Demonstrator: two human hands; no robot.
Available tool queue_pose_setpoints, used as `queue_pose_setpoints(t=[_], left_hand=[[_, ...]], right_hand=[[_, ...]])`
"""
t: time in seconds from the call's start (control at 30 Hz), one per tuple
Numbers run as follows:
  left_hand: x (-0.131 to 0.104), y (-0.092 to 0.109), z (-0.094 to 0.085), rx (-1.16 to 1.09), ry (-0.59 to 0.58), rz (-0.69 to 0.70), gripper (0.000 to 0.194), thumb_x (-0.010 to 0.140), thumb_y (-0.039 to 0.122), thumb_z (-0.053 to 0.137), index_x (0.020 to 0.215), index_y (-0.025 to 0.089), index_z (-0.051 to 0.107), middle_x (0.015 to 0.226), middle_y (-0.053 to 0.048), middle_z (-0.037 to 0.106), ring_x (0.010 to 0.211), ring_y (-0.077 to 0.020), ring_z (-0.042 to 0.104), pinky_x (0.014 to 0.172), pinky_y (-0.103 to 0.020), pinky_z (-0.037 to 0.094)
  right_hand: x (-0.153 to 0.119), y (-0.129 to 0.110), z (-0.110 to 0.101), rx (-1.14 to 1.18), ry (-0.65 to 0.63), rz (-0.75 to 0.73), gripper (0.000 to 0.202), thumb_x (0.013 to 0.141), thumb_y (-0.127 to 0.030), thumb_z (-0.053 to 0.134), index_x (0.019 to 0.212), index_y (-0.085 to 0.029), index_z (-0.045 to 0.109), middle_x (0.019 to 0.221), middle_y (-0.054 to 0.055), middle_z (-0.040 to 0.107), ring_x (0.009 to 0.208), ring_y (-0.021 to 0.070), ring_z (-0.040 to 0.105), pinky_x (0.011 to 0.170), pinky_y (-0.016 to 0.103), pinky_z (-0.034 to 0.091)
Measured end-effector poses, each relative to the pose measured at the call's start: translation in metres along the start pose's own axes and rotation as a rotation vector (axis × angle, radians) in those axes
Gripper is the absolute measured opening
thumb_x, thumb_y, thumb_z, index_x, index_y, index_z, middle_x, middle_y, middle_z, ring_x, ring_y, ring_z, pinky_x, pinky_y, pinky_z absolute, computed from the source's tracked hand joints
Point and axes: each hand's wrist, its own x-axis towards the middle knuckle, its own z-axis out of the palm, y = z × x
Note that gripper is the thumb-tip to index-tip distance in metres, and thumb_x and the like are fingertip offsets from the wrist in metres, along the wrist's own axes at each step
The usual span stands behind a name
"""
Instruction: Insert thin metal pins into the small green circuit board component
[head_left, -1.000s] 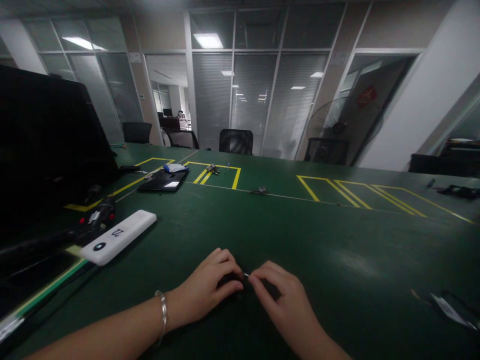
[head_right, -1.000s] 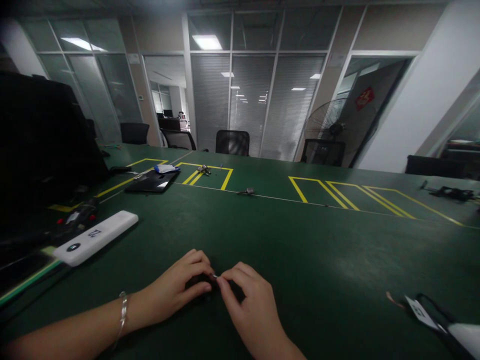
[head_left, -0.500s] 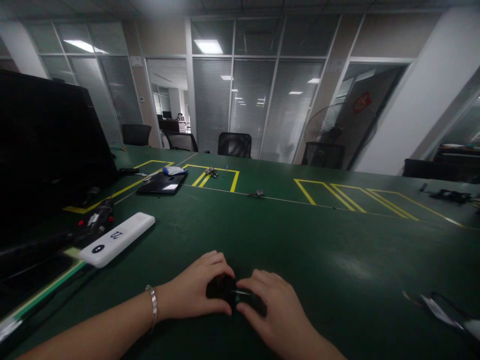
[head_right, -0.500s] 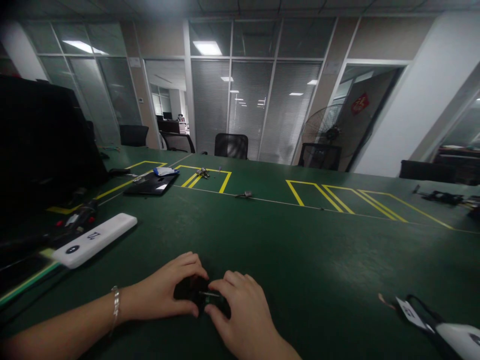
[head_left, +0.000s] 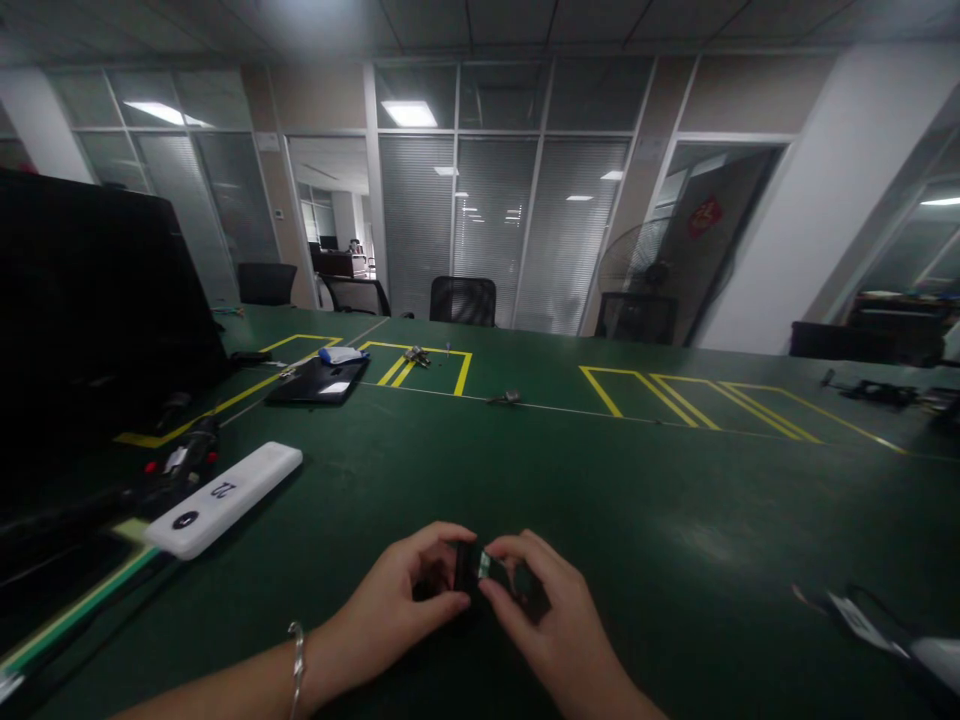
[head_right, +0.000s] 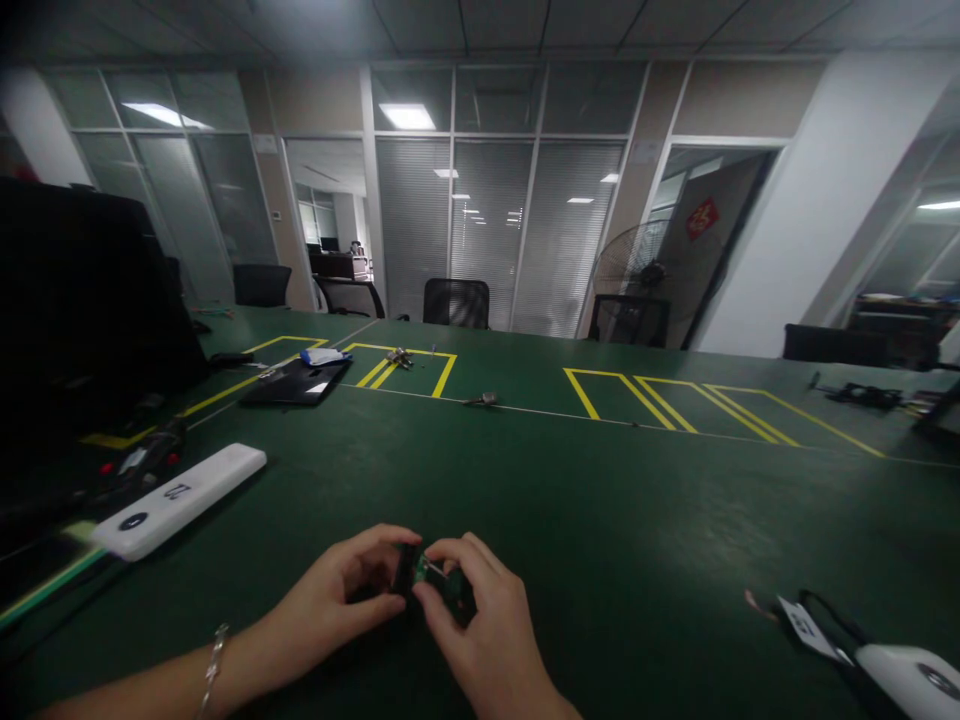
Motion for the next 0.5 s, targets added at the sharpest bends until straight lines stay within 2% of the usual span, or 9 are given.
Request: queue_pose_setpoints(t=[0.17,0.5], left_hand=[[-0.0057,-0.0014,0.0091,-0.002,-0.017,0.014,0.042,0.079,0.016,0.067,0.119,0.021,0.054,0.082,0.001,0.064,0.077,-0.0159,0.059,0.074,-0.030,0.047],[-0.0060,0.0027,0.0051,0.079,-0.037,0.008,0.042,0.080,0.016,0.066,0.120,0.021,0.054,0.087,0.000,0.065,0.081,-0.0172,0.061,0.076,-0.032,0.049]], right_hand=[[-0.0031,-0.0039,0.0013,0.013,-0.044,-0.085,0.014,0.079,-0.016,0.062,0.093,-0.022,0.063,0.079,0.000,0.059,0.071,0.0153,0.059,0.065,0.024,0.044],[-0.0040,-0.0077,-0.0030,-0.040,-0.073,-0.125,0.016,0.082,-0.018,0.058,0.097,-0.022,0.060,0.082,0.002,0.061,0.074,0.0165,0.059,0.066,0.027,0.045]])
